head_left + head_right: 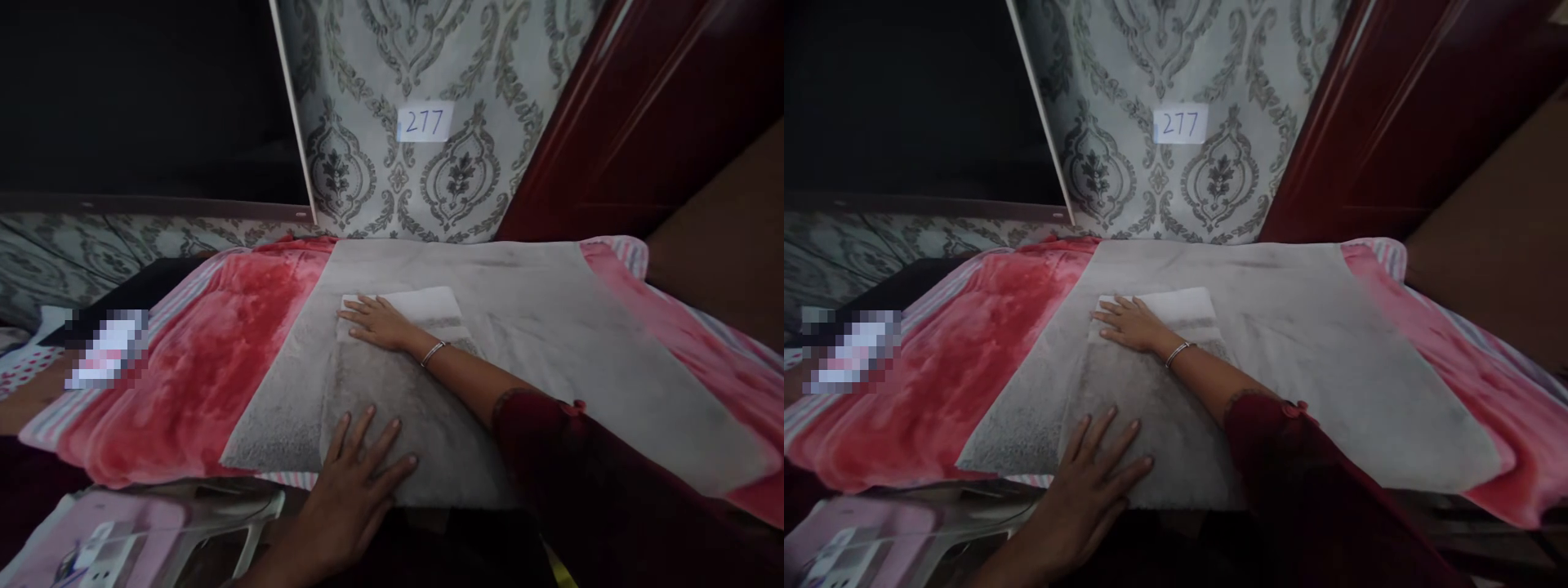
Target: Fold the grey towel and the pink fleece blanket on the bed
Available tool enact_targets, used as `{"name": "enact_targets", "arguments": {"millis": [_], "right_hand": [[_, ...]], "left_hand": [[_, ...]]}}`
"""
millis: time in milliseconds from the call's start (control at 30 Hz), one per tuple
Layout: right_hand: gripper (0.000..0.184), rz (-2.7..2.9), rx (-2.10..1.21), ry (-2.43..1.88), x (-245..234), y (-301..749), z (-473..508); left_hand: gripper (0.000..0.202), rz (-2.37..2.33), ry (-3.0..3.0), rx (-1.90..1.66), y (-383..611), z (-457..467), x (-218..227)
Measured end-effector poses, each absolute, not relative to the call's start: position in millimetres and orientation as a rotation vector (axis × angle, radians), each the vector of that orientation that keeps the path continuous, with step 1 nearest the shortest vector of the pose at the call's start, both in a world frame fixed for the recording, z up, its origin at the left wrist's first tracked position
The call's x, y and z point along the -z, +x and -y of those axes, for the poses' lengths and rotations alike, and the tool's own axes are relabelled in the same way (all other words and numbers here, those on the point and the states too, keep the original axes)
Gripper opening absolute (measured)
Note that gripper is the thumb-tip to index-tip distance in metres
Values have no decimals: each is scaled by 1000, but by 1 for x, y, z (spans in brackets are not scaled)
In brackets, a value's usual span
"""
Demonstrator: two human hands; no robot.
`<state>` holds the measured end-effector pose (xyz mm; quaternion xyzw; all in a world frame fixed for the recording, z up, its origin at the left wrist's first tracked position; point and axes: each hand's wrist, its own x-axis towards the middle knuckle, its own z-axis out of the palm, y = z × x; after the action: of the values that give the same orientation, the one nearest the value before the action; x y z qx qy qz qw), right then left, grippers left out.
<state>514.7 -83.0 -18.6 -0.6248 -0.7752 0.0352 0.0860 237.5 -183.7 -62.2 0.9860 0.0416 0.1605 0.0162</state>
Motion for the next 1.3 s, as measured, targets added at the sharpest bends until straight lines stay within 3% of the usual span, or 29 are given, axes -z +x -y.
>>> {"name": "enact_targets", "arguments": {"millis": [167, 400, 667, 833, 967, 1300], "right_hand": [[57, 2292, -176, -1912, 9, 511, 82], [68, 2321, -208, -1797, 13, 494, 157], [82, 2376, -250, -1557, 25, 460, 287], [66, 2158, -294, -1688, 18, 485, 318], [69, 1955, -164, -1957, 28, 518, 316], [72, 1936, 16, -1942, 68, 486, 367]], "left_hand": [[68, -27, 2974, -534, 221, 189, 55], [48, -236, 2753, -839, 255, 132, 4], [59, -227, 2798, -299, 380, 63, -15], [59, -38, 2884, -19, 441, 63, -20], [53, 63, 2941, 9, 472, 72, -5], [53, 61, 2982, -110, 476, 72, 19]]}}
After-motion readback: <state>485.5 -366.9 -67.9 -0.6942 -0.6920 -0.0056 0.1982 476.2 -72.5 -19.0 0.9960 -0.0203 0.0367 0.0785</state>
